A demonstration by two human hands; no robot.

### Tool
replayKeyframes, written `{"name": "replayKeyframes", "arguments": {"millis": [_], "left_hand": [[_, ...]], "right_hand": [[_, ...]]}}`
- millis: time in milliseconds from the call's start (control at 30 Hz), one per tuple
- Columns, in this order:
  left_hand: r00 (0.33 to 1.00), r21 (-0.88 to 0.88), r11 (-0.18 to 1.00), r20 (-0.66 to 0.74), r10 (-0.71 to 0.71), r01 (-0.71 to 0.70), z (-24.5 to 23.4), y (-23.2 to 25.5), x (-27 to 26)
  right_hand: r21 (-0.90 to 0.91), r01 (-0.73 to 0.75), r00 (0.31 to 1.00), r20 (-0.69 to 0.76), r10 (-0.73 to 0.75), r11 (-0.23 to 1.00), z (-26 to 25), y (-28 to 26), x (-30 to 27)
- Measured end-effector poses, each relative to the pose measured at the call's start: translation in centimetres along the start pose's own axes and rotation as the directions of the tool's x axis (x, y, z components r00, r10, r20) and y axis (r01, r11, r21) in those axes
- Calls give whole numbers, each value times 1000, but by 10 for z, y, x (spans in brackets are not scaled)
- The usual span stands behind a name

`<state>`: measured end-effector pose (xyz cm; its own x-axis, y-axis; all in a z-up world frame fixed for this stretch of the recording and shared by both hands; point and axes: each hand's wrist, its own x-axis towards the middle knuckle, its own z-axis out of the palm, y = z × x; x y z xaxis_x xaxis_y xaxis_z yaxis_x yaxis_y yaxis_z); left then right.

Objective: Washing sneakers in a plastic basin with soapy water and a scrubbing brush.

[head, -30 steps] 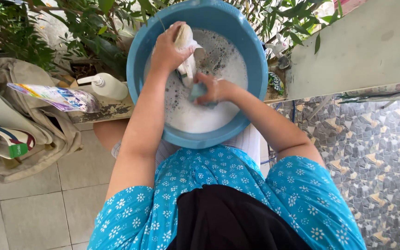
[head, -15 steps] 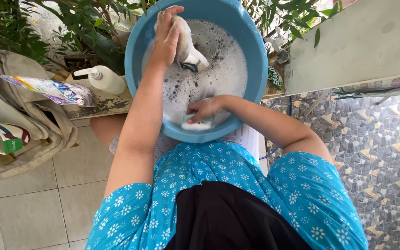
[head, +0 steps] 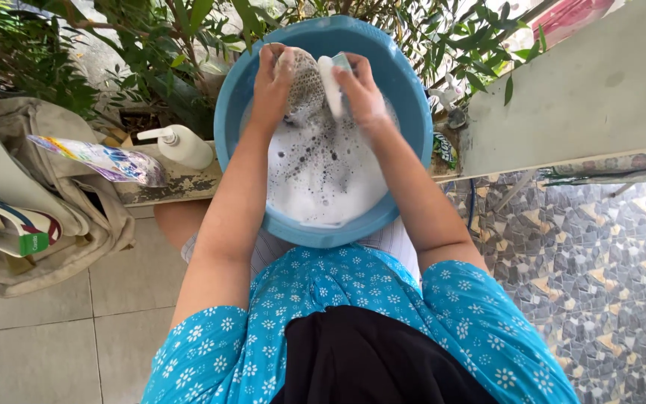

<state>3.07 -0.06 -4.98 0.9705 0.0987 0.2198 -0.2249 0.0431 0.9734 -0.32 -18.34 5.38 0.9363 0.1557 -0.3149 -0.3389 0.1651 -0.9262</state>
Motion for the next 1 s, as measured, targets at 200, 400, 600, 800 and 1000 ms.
{"name": "replayKeyframes", "arguments": {"millis": [200,400,600,800,1000], "left_hand": [[988,-210,976,154,-21,54,1,6,-2],[968,-352,926,245,-50,137,6,-21,5],[971,-163,978,220,-95,133,14,2,-2],[976,-282,957,218,-10,73,15,-17,4],[985,-162,984,167,-46,73,14,-1,-1]], "right_hand": [[-584,644,635,47,-771,495,14,62,30],[-657,669,574,161,-803,347,37,50,-2],[-747,567,560,41,-828,347,12,38,20],[-710,640,533,134,-836,294,30,46,0],[-731,562,585,21,-811,387,10,39,25]]}}
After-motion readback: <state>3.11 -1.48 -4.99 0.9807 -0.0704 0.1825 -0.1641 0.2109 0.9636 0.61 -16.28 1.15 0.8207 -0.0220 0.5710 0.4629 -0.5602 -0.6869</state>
